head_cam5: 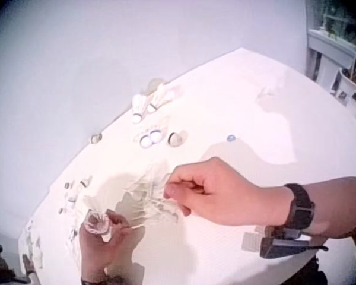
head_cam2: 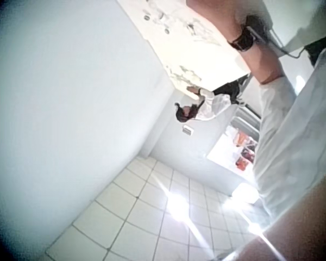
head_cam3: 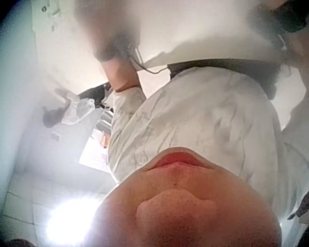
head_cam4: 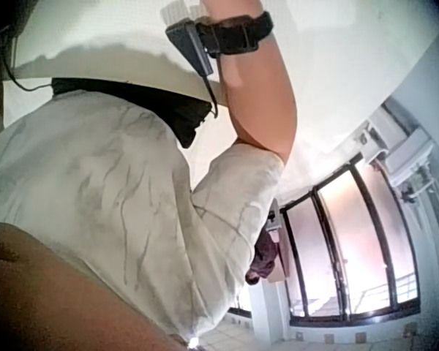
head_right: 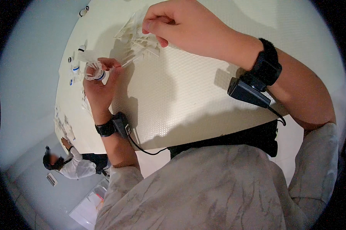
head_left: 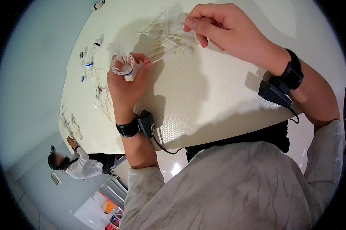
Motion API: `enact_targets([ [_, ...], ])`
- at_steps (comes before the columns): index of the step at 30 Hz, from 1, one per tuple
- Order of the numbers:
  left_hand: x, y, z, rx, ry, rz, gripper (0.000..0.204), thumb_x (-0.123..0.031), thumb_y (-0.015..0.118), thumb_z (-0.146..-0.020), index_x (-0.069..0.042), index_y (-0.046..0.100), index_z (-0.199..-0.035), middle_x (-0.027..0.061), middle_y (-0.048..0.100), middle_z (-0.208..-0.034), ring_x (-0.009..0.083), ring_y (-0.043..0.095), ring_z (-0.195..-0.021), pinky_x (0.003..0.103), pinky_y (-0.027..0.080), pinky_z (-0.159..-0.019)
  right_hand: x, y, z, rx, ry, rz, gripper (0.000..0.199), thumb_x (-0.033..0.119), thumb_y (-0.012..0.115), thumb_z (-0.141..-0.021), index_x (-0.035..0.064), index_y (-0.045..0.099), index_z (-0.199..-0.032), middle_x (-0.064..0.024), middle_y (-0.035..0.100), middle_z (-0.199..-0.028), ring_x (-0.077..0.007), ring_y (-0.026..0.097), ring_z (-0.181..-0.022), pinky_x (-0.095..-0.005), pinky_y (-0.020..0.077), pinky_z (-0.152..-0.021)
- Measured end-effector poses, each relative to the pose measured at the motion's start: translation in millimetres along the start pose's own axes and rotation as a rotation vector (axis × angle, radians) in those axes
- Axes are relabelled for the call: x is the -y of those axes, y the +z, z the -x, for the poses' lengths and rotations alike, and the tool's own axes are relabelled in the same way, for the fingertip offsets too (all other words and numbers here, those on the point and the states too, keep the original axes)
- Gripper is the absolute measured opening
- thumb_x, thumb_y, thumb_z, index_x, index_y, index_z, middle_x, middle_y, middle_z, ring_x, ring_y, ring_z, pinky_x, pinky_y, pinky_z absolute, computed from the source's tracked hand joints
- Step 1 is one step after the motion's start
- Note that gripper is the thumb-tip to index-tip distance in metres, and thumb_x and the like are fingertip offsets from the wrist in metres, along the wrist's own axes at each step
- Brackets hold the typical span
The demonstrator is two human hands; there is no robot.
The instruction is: Assembling shuttlecocks by manually inserting feathers into the plastic base.
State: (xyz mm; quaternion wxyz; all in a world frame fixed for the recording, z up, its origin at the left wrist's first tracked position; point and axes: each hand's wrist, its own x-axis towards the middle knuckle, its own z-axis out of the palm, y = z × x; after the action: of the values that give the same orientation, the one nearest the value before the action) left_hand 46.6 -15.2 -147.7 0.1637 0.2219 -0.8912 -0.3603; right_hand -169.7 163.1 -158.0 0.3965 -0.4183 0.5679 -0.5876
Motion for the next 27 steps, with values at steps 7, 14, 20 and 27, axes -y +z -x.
enact_targets([
  [7,-21.9,21.9,10.5,-0.132,-0.195,0.649,0.027,0.01,0.064,-0.086,-0.009,0.048,-0.098,0.0096,0.064,-0.092,0.0178,0.06,-0.086,0.031,0.048,-0.084,-7.4,4.8,5.7,0.07,-0.219,0.335,0.02,0.015,0.072,-0.09,0.0036,0.066,-0.106,0.0012,0.062,-0.074,-0.0025,0.046,-0.058,-0.0205,0.0361,-0.052],
  [14,-39.1,34.8,20.5,-0.096,-0.233,0.768,0.027,0.008,0.064,-0.088,-0.009,0.047,-0.098,0.0102,0.065,-0.093,0.0176,0.061,-0.081,0.029,0.049,-0.077,-1.0,17.9,15.0,0.101,-0.102,0.205,0.024,0.025,0.073,-0.089,0.003,0.07,-0.097,-0.0004,0.061,-0.076,-0.005,0.048,-0.059,-0.0232,0.0409,-0.054],
  [20,-42.3,38.7,21.6,-0.096,-0.179,0.653,0.031,0.011,0.065,-0.086,-0.009,0.045,-0.096,0.0105,0.065,-0.093,0.0166,0.062,-0.082,0.029,0.05,-0.077,-12.6,20.4,13.0,0.059,-0.145,0.075,0.02,0.023,0.074,-0.088,0.0046,0.07,-0.096,-0.0015,0.063,-0.077,-0.0062,0.05,-0.06,-0.0228,0.0419,-0.056],
  [27,-38.4,41.1,19.9,-0.161,-0.15,0.731,0.026,0.009,0.064,-0.088,-0.009,0.046,-0.096,0.0118,0.065,-0.093,0.019,0.063,-0.082,0.032,0.051,-0.077,4.1,20.2,11.4,0.078,0.036,0.05,0.009,0.015,0.067,-0.094,0.006,0.067,-0.096,0.0041,0.062,-0.067,0.0002,0.048,-0.052,-0.0181,0.0347,-0.047],
])
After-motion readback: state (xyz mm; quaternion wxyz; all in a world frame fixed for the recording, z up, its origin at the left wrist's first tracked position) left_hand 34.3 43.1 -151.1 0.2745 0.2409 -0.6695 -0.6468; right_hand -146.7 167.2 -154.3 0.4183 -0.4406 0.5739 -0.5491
